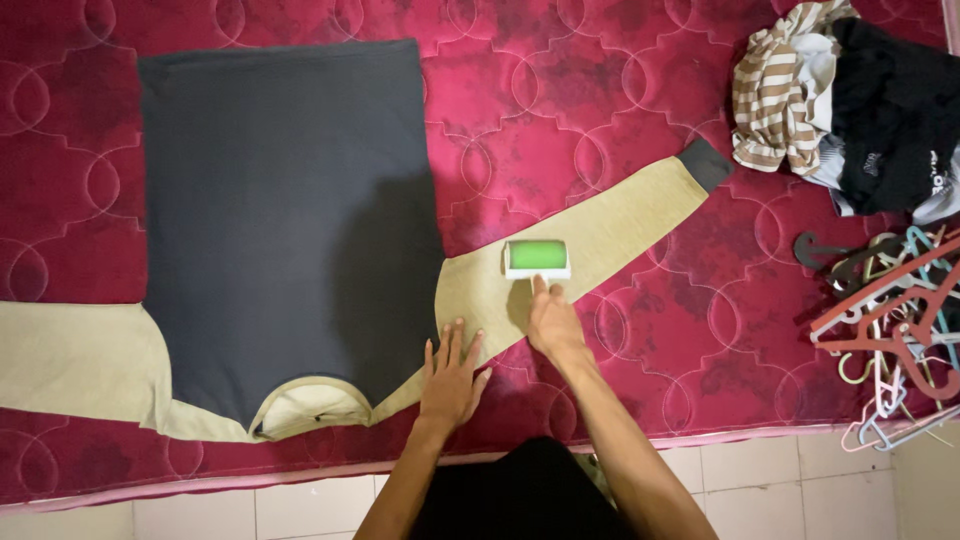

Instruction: The person uses a green lint roller to roll over a dark gray long-sleeved shirt laid out on a patterned red bedspread. The person systematically rolls the sleeves and torso of the shirt to remove lint or debris.

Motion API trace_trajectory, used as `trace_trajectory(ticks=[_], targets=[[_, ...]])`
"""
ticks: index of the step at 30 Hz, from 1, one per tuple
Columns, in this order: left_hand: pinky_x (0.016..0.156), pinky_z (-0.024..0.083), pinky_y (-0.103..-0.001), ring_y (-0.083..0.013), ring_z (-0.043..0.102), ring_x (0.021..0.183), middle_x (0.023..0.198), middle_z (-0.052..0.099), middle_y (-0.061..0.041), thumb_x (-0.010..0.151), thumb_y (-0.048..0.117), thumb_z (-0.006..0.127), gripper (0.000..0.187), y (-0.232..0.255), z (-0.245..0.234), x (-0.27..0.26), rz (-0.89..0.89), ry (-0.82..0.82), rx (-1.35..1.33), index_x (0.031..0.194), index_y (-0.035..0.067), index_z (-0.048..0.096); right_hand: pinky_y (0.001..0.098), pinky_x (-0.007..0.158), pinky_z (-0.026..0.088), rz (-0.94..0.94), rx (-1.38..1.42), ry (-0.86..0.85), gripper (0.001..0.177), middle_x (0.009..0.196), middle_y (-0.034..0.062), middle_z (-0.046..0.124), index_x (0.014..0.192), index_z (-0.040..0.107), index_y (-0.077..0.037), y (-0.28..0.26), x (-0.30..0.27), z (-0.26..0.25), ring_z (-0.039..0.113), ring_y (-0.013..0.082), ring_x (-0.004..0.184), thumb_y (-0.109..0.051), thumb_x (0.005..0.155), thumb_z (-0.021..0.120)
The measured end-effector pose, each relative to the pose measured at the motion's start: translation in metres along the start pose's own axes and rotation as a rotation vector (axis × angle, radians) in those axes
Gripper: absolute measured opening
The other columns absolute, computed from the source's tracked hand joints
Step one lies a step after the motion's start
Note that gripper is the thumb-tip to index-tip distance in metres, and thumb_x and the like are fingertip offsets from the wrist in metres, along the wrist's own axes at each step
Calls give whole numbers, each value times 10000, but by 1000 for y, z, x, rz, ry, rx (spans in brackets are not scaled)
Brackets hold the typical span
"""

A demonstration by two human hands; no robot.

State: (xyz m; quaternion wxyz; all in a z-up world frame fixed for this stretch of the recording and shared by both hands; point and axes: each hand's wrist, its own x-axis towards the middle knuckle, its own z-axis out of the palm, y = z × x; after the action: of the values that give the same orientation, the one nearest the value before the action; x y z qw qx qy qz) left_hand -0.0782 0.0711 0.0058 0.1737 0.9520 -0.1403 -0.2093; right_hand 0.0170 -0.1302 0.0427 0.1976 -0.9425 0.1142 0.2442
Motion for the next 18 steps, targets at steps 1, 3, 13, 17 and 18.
trace_trajectory(ticks=[1, 3, 13, 17, 18], targets=[[1223, 106, -582, -343, 107, 1558, 1691, 115, -160, 1018, 503, 436, 684, 0, 0, 0, 4, -1, 5, 1609, 213, 251, 577, 941, 546, -15, 2, 22, 574, 1328, 363, 524, 1530, 378, -27, 0, 7, 2, 642, 546, 1070, -88, 966, 462], [1219, 98, -586, -348, 102, 1549, 1684, 110, -166, 1025, 507, 424, 686, -1, -1, 1, 15, -2, 15, 1613, 210, 235, 577, 945, 539, -45, 6, 67, 582, 1314, 359, 540, 1530, 392, -31, 1, 25, 3, 643, 546, 1065, -87, 955, 464], [1235, 96, -574, -328, 80, 1566, 1699, 96, -148, 1031, 521, 397, 687, 0, -1, -1, -14, -35, 12, 1624, 229, 209, 567, 933, 553, -60, 87, 95, 658, 1317, 378, 506, 1536, 338, -18, -6, 28, -3, 639, 559, 1049, -80, 911, 538], [1229, 89, -575, -337, 73, 1559, 1699, 88, -150, 1030, 527, 390, 683, -3, 5, 2, -2, -19, 5, 1619, 231, 210, 572, 897, 589, 9, 115, 15, 604, 1340, 364, 498, 1559, 311, -40, -10, -16, -4, 648, 575, 1030, -99, 980, 475], [1227, 86, -577, -338, 72, 1556, 1698, 86, -150, 1030, 528, 388, 682, -3, 6, 2, 1, -13, 6, 1618, 231, 210, 568, 874, 609, 33, 125, -14, 594, 1355, 367, 483, 1565, 296, -41, -10, -29, -3, 651, 581, 1021, -102, 995, 451]])
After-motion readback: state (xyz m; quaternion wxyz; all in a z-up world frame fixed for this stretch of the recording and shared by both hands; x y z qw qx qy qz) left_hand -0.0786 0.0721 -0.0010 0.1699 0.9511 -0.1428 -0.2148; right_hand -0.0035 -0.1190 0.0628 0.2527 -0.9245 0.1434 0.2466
